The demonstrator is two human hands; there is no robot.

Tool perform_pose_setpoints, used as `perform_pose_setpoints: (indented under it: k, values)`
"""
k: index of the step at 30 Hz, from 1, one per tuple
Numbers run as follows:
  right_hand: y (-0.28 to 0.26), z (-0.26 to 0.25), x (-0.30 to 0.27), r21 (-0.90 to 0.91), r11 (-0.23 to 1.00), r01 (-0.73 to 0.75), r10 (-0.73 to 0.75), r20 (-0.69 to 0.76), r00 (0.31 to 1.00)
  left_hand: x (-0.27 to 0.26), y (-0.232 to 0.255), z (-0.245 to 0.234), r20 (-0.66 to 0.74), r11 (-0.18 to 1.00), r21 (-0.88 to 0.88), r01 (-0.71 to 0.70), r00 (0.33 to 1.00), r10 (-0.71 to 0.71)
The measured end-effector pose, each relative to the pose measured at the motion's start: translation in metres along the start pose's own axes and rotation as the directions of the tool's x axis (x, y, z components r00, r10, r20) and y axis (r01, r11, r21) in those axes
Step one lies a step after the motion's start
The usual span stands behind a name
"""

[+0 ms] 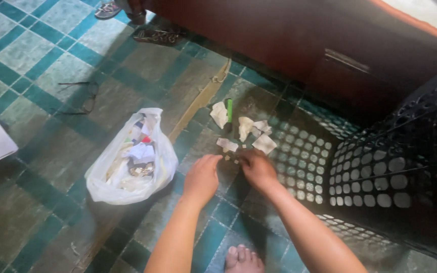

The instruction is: The person sits on a tiled floor and sorts through small pieces of paper and debris, picking them up one by one and placing them into a white plastic bag. A black trash bin is visible nearby, but the person does not interact with it.

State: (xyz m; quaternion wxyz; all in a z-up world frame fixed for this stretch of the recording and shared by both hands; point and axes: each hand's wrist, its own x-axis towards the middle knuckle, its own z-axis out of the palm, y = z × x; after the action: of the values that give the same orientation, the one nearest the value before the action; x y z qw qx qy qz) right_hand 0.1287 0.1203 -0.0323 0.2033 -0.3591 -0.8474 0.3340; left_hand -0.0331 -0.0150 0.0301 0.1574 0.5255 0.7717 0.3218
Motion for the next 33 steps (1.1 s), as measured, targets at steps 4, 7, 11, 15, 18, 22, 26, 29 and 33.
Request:
perform_pose_setpoints:
  k: [4,7,11,15,18,22,26,29,33]
  values:
    - [-0.005,-0.004,-0.007,-0.072,0.99,-0.123,0.129,0.077,0.989,-0.004,-0.004,0.02,0.067,0.999,0.021,0.048,0.997,-0.049]
    - [-0.007,-0.003,-0.012,-0.063,0.995,-0.083,0.085,0.018,0.996,-0.008,-0.012,0.039,0.078,0.998,0.012,0.058,0.995,-0.059]
    - [-0.007,0.0,-0.013,-0.148,0.989,-0.015,0.02,0.03,0.999,-0.013,-0.017,0.056,0.146,0.992,0.071,0.101,0.983,-0.11]
    - [-0.006,0.005,-0.014,-0.21,0.977,0.021,-0.019,0.015,1.0,-0.016,-0.007,0.055,0.15,0.985,0.121,0.122,0.979,-0.14]
    - [-0.005,0.008,-0.018,-0.287,0.953,0.1,-0.124,-0.065,0.99,-0.02,-0.007,0.055,0.141,0.984,0.161,0.072,0.985,-0.096]
    - [-0.005,0.009,-0.019,-0.308,0.946,0.097,-0.118,-0.053,0.992,-0.022,-0.005,0.052,0.129,0.984,0.163,0.065,0.988,-0.087]
    - [-0.009,0.006,-0.018,-0.31,0.943,0.123,-0.13,-0.001,0.992,-0.024,-0.001,0.049,0.104,0.985,0.165,0.048,0.992,-0.066]
    - [-0.008,0.011,-0.02,-0.328,0.935,0.136,-0.143,0.001,0.99,-0.025,0.002,0.046,0.104,0.982,0.184,0.053,0.992,-0.073]
    - [-0.004,0.017,-0.02,-0.366,0.913,0.177,-0.2,-0.025,0.979,-0.028,0.005,0.047,0.086,0.978,0.197,0.063,0.993,-0.081]
